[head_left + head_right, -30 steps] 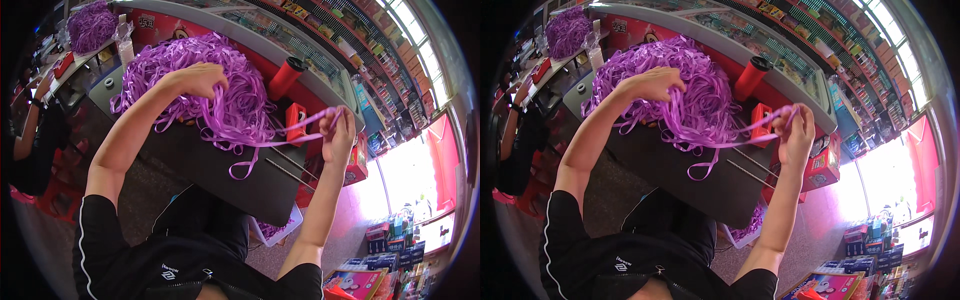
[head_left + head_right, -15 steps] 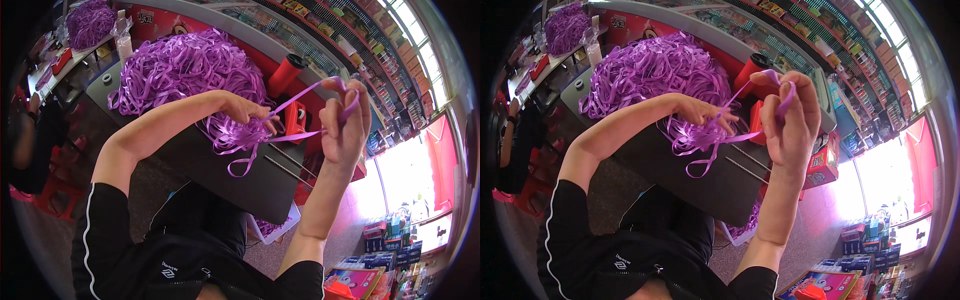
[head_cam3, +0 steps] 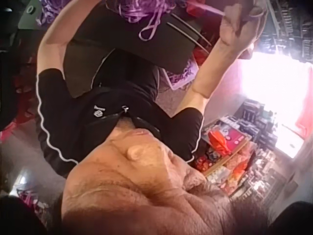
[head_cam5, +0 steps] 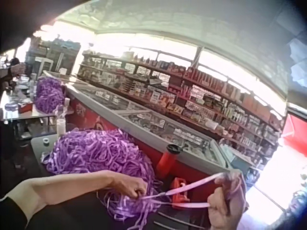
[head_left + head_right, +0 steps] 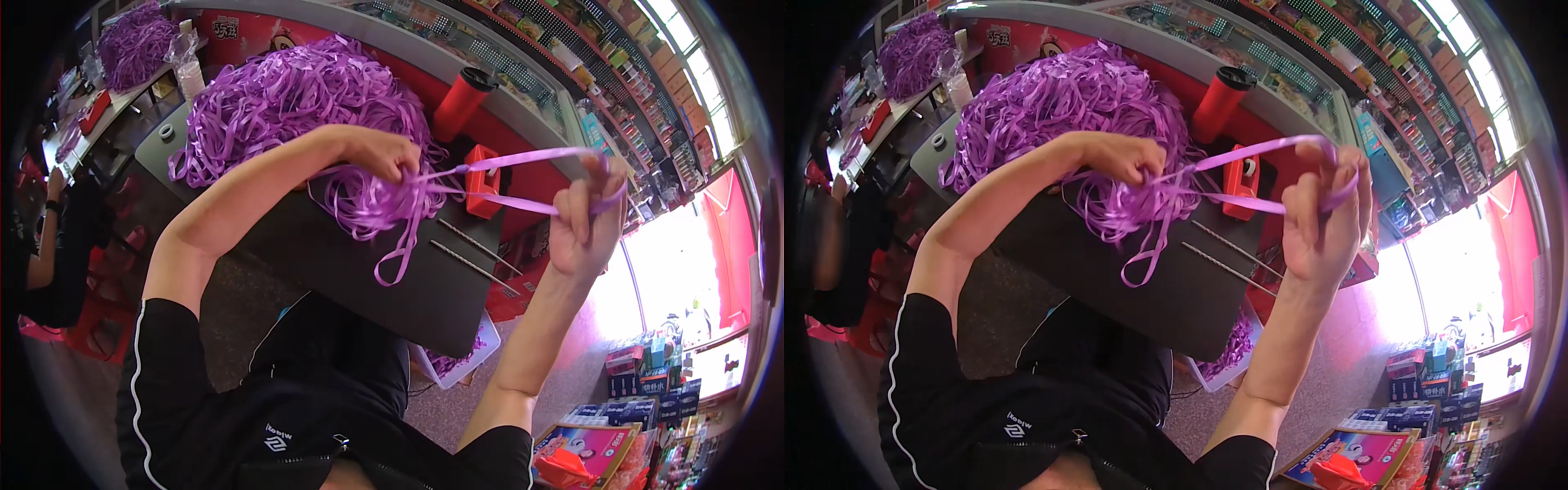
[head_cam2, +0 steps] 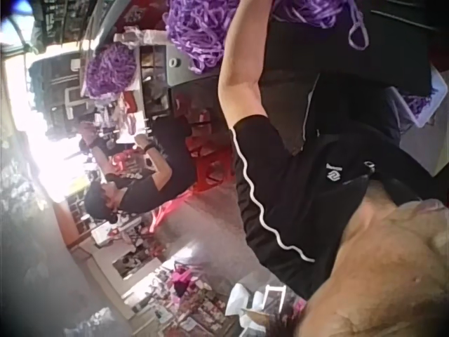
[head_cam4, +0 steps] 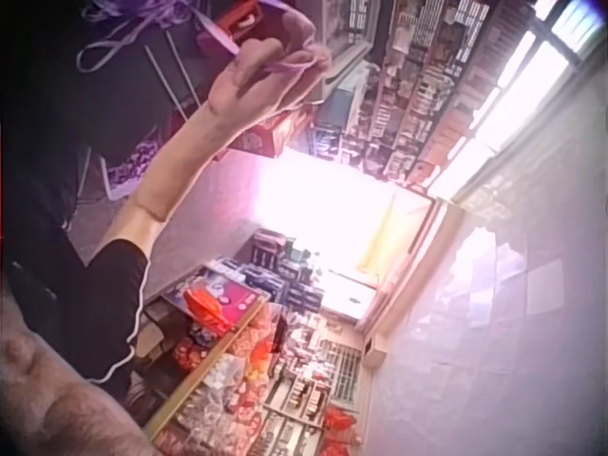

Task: The recorder is assembling or sorting purple lanyards at a counter inside a shop.

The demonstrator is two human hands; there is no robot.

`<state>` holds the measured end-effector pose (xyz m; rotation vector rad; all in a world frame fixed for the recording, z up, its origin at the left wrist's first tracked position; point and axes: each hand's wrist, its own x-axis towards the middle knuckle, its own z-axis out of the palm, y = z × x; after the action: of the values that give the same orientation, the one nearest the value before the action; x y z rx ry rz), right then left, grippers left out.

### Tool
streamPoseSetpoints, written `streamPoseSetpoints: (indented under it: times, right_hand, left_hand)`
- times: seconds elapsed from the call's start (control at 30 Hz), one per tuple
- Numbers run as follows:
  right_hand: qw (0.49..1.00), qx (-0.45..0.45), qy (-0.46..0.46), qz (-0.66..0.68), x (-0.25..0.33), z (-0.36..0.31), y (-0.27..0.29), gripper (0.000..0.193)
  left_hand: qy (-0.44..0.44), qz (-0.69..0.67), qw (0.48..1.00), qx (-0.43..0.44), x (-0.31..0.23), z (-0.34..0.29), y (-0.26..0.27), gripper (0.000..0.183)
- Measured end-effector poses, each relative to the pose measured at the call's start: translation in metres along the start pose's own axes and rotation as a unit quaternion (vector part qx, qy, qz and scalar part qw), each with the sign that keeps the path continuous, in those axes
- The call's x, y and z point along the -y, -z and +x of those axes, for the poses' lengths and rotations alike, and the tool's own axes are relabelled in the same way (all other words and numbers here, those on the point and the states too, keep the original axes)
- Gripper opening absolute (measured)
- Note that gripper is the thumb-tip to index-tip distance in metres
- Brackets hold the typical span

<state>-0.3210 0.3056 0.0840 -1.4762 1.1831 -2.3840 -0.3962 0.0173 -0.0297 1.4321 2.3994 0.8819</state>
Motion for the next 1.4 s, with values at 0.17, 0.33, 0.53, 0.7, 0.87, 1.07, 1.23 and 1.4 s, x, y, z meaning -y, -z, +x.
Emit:
streamPoseSetpoints:
  times: [0.17,0.33,0.53,0.7,0.87,1.07,1.23,1.4]
  right_hand:
    - [0.997,0.063,-0.046,-0.004,0.005,-0.028,0.001,0.013]
    - [0.957,0.090,-0.208,-0.180,-0.013,-0.045,0.002,0.006]
    - [0.891,0.082,-0.389,-0.218,-0.019,-0.076,0.008,0.006]
    - [0.927,0.055,-0.340,-0.151,-0.001,-0.119,0.039,0.006]
    - [0.983,0.028,-0.174,-0.051,0.025,-0.145,0.063,0.011]
    - [0.990,-0.127,-0.040,0.045,0.062,-0.151,0.087,0.016]
    - [0.983,-0.158,-0.084,-0.047,0.074,-0.147,0.081,0.010]
    - [0.979,-0.147,-0.084,-0.111,0.084,-0.145,0.070,0.009]
  left_hand:
    - [0.066,-0.165,0.966,-0.189,-0.033,-0.024,0.043,0.021]
    - [0.030,-0.167,0.923,-0.345,-0.057,-0.030,0.087,0.019]
    - [0.079,-0.041,0.867,-0.491,-0.058,-0.032,0.133,0.021]
    - [0.102,-0.109,0.812,-0.564,-0.022,-0.048,0.143,0.020]
    - [0.118,-0.181,0.778,-0.590,0.004,-0.047,0.123,0.019]
    - [0.203,0.037,0.778,-0.593,0.035,-0.058,0.110,0.023]
    - [0.296,0.315,0.840,-0.329,0.046,-0.053,0.068,0.035]
    - [0.032,0.469,0.811,-0.348,-0.020,-0.011,-0.015,0.030]
